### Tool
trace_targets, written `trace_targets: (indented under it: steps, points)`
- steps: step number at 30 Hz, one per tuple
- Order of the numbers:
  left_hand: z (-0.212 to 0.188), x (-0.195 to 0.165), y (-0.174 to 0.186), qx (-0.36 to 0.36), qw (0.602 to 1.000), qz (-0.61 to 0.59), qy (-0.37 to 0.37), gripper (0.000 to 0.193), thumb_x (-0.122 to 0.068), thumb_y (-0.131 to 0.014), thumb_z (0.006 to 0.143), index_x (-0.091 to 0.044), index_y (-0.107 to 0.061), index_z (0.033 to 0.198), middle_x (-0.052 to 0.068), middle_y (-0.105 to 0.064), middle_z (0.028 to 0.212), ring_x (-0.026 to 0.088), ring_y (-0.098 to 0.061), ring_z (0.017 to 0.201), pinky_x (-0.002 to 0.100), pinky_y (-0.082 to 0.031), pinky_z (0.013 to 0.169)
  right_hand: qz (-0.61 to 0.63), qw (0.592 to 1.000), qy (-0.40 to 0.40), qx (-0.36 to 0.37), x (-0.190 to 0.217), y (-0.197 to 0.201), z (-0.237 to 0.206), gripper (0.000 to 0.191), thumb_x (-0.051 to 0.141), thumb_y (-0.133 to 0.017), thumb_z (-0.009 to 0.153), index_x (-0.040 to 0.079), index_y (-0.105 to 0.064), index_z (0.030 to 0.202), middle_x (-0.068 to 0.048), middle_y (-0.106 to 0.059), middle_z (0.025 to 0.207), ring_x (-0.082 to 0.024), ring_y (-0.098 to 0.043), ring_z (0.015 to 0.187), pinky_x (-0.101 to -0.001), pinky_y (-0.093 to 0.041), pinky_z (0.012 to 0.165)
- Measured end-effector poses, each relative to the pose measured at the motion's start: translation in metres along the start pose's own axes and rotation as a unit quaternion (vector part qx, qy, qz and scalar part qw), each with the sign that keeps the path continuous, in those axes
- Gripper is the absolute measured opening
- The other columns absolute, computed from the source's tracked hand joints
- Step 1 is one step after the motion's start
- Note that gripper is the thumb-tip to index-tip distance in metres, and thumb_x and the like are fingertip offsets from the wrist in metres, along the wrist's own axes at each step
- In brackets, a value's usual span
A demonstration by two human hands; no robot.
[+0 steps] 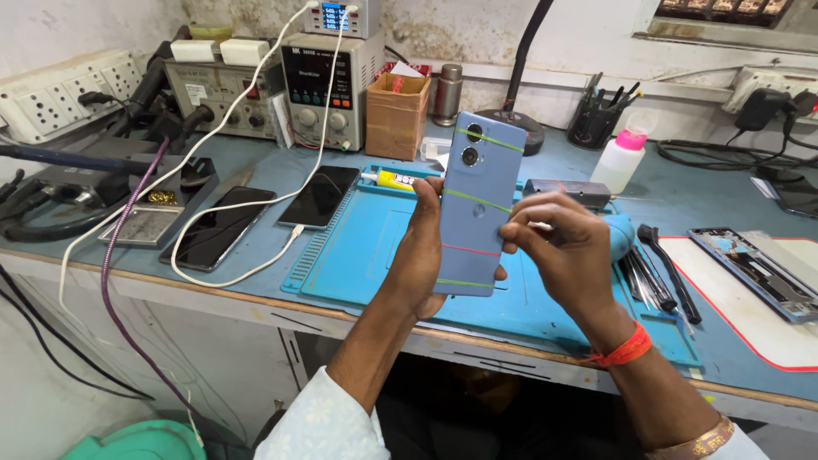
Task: The person applies adhesive from a yellow tube around the edge of a disassembled smartphone frame, then aligns the blue back cover onto the phone and presses it into place. They wipe the screen with a tissue, apply liquid from a spray bottle, and wrap rubber bands around the phone to hold the cover while the adhesive sets.
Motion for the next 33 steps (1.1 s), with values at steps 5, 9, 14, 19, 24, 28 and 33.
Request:
trace_targets:
  steps: [5, 9, 14, 19, 24, 28, 33]
  points:
    - [0.009, -0.002, 0.009, -0.079, 0.993, 0.091, 0.02, 0.059, -0.054, -0.051, 0.097, -0.013, -0.033, 0.135, 0.014, -0.061, 0.125, 0.026, -0.071, 0.104, 0.038, -0.061, 0.069, 0.01, 0.999, 0.038, -0.034, 0.021, 0.01, 0.013, 0.016, -0.002, -0.075, 0.095, -0.002, -0.07, 0.11, -0.01, -0.068, 0.116, -0.018, -0.07, 0.109, -0.0315, -0.063, 0.098]
    - [0.009, 0.0, 0.011, -0.115, 0.974, 0.193, 0.018, 0.056, -0.017, -0.06, 0.087, -0.012, -0.035, 0.136, 0.012, -0.053, 0.129, 0.018, -0.064, 0.108, 0.033, -0.055, 0.077, -0.044, 0.993, 0.103, -0.029, 0.043, 0.004, 0.017, 0.033, -0.001, -0.079, 0.091, -0.001, -0.066, 0.122, -0.01, -0.063, 0.127, -0.019, -0.068, 0.116, -0.0332, -0.06, 0.102]
    - [-0.003, 0.002, 0.006, -0.082, 0.983, 0.149, -0.074, 0.056, -0.011, -0.073, 0.088, -0.009, -0.044, 0.136, 0.016, -0.052, 0.135, 0.019, -0.056, 0.108, 0.034, -0.05, 0.091, 0.012, 0.996, 0.075, -0.035, 0.031, -0.005, 0.014, 0.032, 0.0, -0.079, 0.091, 0.001, -0.068, 0.121, -0.009, -0.063, 0.127, -0.017, -0.068, 0.116, -0.0333, -0.063, 0.098]
    - [-0.001, -0.008, 0.016, -0.097, 0.972, 0.154, -0.151, 0.05, -0.017, -0.087, 0.086, -0.009, -0.052, 0.122, 0.019, -0.052, 0.147, 0.021, -0.058, 0.129, 0.037, -0.053, 0.107, 0.015, 0.997, 0.075, -0.014, 0.025, -0.016, 0.007, 0.029, 0.0, -0.077, 0.092, 0.0, -0.07, 0.12, -0.009, -0.065, 0.123, -0.017, -0.068, 0.114, -0.0337, -0.06, 0.103]
    - [-0.006, 0.0, 0.021, -0.124, 0.963, 0.16, -0.18, 0.047, -0.018, -0.089, 0.085, -0.01, -0.055, 0.116, 0.021, -0.052, 0.151, 0.026, -0.057, 0.134, 0.038, -0.054, 0.108, 0.047, 0.998, 0.052, 0.0, 0.01, -0.019, 0.004, 0.028, 0.001, -0.077, 0.09, 0.0, -0.069, 0.117, -0.007, -0.064, 0.121, -0.017, -0.066, 0.116, -0.0339, -0.058, 0.106]
    - [-0.013, 0.013, 0.025, -0.161, 0.962, 0.178, -0.128, 0.043, -0.02, -0.088, 0.081, -0.012, -0.054, 0.106, 0.017, -0.05, 0.157, 0.027, -0.059, 0.131, 0.033, -0.052, 0.086, 0.028, 0.999, 0.043, 0.013, 0.002, -0.016, -0.001, 0.022, 0.002, -0.078, 0.091, 0.0, -0.069, 0.111, -0.006, -0.065, 0.118, -0.016, -0.066, 0.114, -0.0332, -0.059, 0.104]
    - [-0.019, 0.014, 0.025, -0.177, 0.948, 0.232, -0.122, 0.041, -0.024, -0.086, 0.085, -0.012, -0.05, 0.1, 0.018, -0.052, 0.16, 0.029, -0.06, 0.135, 0.029, -0.046, 0.08, 0.033, 0.998, 0.03, 0.039, -0.011, -0.02, -0.005, 0.017, 0.003, -0.077, 0.092, 0.001, -0.07, 0.107, -0.006, -0.066, 0.115, -0.016, -0.068, 0.11, -0.0329, -0.061, 0.099]
Point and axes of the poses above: each hand's wrist, its own z-axis towards the middle knuckle, its own y-axis out of the back of the hand, x = y × z, the point moved 10 cm from there along z, towards the middle knuckle
